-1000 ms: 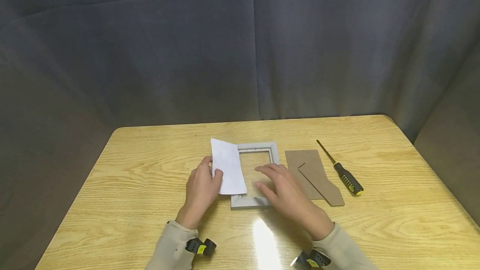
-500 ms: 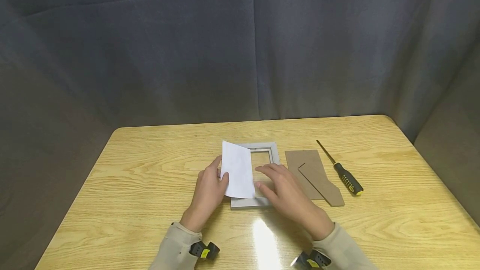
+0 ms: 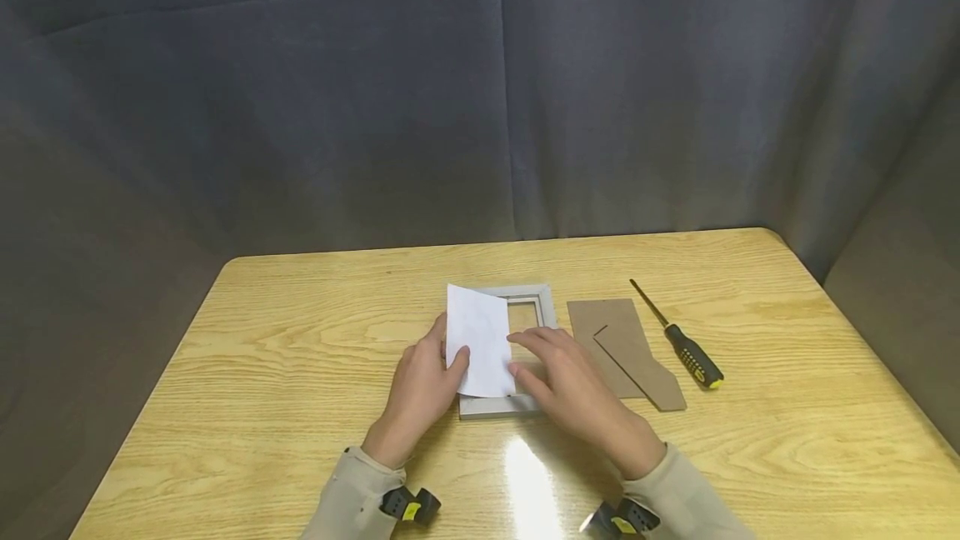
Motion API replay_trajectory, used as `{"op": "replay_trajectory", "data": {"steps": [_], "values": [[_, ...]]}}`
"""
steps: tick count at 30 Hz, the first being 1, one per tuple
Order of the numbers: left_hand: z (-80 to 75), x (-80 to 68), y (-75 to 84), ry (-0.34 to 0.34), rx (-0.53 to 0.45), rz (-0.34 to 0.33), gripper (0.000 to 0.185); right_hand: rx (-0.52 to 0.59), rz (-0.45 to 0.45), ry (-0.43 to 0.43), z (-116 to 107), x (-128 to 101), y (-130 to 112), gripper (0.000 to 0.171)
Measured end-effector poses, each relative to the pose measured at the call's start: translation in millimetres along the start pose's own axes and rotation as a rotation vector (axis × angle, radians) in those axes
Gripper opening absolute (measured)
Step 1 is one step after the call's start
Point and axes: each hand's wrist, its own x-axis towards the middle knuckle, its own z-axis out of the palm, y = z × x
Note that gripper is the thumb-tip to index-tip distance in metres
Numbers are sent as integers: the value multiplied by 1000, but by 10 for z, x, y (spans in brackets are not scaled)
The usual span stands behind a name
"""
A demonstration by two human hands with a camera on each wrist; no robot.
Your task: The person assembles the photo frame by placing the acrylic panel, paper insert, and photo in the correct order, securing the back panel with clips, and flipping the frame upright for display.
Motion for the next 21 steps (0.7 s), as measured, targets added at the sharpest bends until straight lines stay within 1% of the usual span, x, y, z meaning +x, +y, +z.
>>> {"op": "replay_trajectory", "data": {"steps": [5,11,16,21], "values": [[11,-22,17,-46,48,-5,62,-9,-11,5,11,2,4,34],[30,-45,37,-78,67,-30,63,-12,-6,1,11,0,3,34],[57,-57,42,-94,86,-16,61,-15,6,0,6,-1,-1,34],[80,-61,45,-83,93,17,59,-11,15,-4,-2,3,-6,33]]}}
